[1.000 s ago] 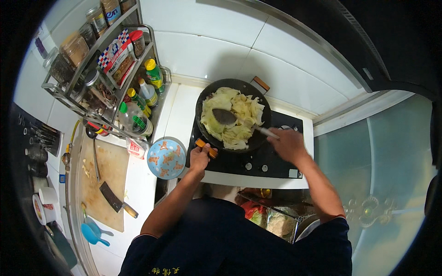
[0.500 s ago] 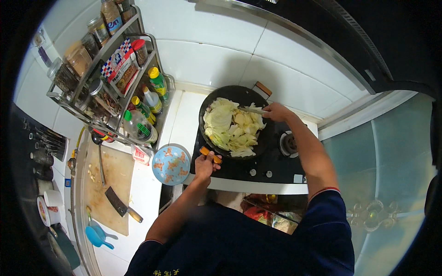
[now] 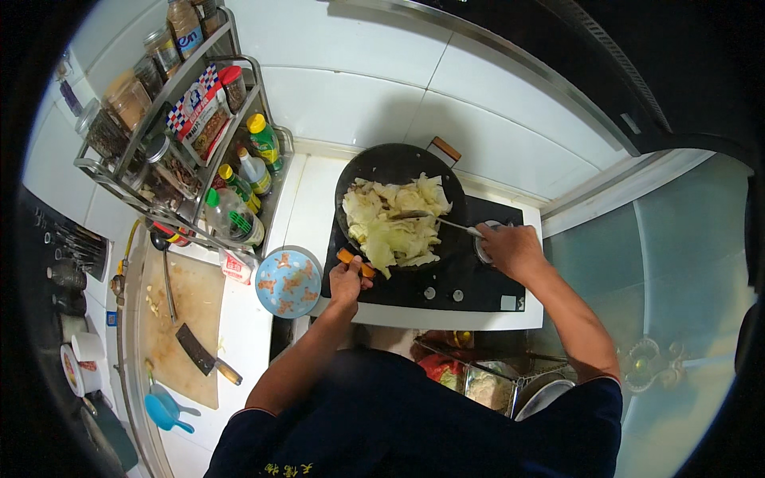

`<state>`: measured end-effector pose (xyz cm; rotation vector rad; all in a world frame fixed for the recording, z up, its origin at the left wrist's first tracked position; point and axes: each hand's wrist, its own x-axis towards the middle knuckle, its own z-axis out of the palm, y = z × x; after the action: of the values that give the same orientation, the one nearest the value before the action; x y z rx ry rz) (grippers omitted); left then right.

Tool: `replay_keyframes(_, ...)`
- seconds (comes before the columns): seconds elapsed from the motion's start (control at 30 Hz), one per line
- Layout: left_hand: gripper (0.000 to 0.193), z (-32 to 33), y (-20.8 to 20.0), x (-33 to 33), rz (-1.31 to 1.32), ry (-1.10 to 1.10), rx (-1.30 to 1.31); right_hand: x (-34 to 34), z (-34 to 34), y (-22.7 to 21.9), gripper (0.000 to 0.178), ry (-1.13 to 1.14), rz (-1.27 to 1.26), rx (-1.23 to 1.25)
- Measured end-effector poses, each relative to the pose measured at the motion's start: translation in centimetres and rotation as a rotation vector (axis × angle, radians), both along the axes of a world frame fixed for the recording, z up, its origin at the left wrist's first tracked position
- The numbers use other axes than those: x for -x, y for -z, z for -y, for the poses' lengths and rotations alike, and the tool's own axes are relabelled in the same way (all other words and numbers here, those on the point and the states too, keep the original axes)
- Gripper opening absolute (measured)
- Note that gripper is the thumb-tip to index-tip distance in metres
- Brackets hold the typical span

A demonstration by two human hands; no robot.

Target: The person chops cabbage on a cutting board using a cleaver and transfers it into a wok on a stovetop. They add water, salt, soy sauce, and another seasoning, then stir the cabbage with a spatula while it cooks.

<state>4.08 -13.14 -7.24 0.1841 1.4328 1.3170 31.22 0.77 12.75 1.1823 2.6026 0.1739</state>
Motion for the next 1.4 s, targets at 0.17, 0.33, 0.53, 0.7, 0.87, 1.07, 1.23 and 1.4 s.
replay_keyframes(0.17,0.032,0.2,0.0,0.1,0.031,-0.015,-0.03,0.0,4.2,-6.2,0.034,0.208,-0.258,0.114)
replay_keyframes(0.33,0.032,0.2,-0.4,0.1,0.031,0.013,-0.019,0.9,5.5,-1.6,0.032,0.05,-0.166,0.19)
replay_keyframes(0.53,0.033,0.2,-0.5,-0.1,0.045,0.022,-0.011,3.9,1.5,8.8,0.02,0.069,-0.076,-0.026)
replay_keyframes(0.7,0.034,0.0,-0.3,-0.3,0.065,0.013,-0.018,3.8,2.0,4.4,0.023,0.068,-0.125,-0.012)
replay_keyframes(0.87,0.033,0.1,-0.9,-0.4,0.078,-0.004,0.005,3.7,-1.4,-0.8,0.031,0.094,-0.092,-0.216)
replay_keyframes(1.07,0.031,0.1,-0.6,-0.1,0.073,0.022,-0.006,1.7,-10.3,6.8,0.027,0.18,0.142,-0.114)
replay_keyframes(1.23,0.029,-0.3,-0.3,-0.2,0.058,0.108,-0.031,-4.1,-15.8,13.9,0.027,0.867,-0.414,0.932)
replay_keyframes(1.4,0.027,0.3,-0.3,0.3,0.048,0.095,-0.024,-0.4,-13.4,12.9,0.027,0.588,-0.491,0.891)
